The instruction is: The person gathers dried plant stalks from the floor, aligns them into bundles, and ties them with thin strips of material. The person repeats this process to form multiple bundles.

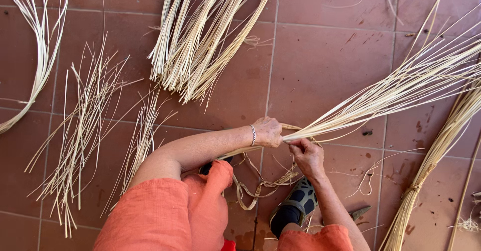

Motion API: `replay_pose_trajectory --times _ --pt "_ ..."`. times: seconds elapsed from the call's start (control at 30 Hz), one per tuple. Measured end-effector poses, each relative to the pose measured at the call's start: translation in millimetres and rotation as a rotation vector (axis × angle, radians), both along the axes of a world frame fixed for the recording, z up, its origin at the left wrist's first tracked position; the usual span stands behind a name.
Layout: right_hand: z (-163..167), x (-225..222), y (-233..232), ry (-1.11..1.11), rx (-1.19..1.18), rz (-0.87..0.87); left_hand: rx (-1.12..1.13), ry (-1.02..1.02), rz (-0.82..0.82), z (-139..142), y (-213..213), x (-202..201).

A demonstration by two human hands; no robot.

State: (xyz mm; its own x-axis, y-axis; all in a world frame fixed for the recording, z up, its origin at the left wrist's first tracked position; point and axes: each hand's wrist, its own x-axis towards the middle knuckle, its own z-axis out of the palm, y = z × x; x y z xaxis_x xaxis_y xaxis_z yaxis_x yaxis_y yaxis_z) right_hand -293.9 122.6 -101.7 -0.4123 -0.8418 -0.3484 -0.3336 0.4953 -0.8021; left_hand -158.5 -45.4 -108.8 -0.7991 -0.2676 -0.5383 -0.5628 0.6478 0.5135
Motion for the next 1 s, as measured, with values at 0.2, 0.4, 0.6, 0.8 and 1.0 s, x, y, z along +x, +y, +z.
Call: replay_pose_trajectory --times 0.2,0.4,0.6,0.8,1.0 --pt "28.3 -2.2 1.9 0.082 0.069 0.122 0.399 0.320 0.152 -18.4 -7.9 -2.3" --pt "44.7 -4.1 -2.1 0.186 0.101 0.158 1.037 0.395 0.400 -4.8 -6.8 1.5" --pt "55.4 -13.5 -1.2 0.116 0.308 0.202 1.115 0.258 0.479 -12.8 -5.2 2.8" --pt "64.3 -16.1 3.1 0.029 0.190 0.172 0.948 0.398 0.371 -23.9 9.6 7.1" --pt "51.8 -11.7 0.4 -0.131 0.019 -0.008 0.398 0.549 0.065 -2.1 21.6 3.4"
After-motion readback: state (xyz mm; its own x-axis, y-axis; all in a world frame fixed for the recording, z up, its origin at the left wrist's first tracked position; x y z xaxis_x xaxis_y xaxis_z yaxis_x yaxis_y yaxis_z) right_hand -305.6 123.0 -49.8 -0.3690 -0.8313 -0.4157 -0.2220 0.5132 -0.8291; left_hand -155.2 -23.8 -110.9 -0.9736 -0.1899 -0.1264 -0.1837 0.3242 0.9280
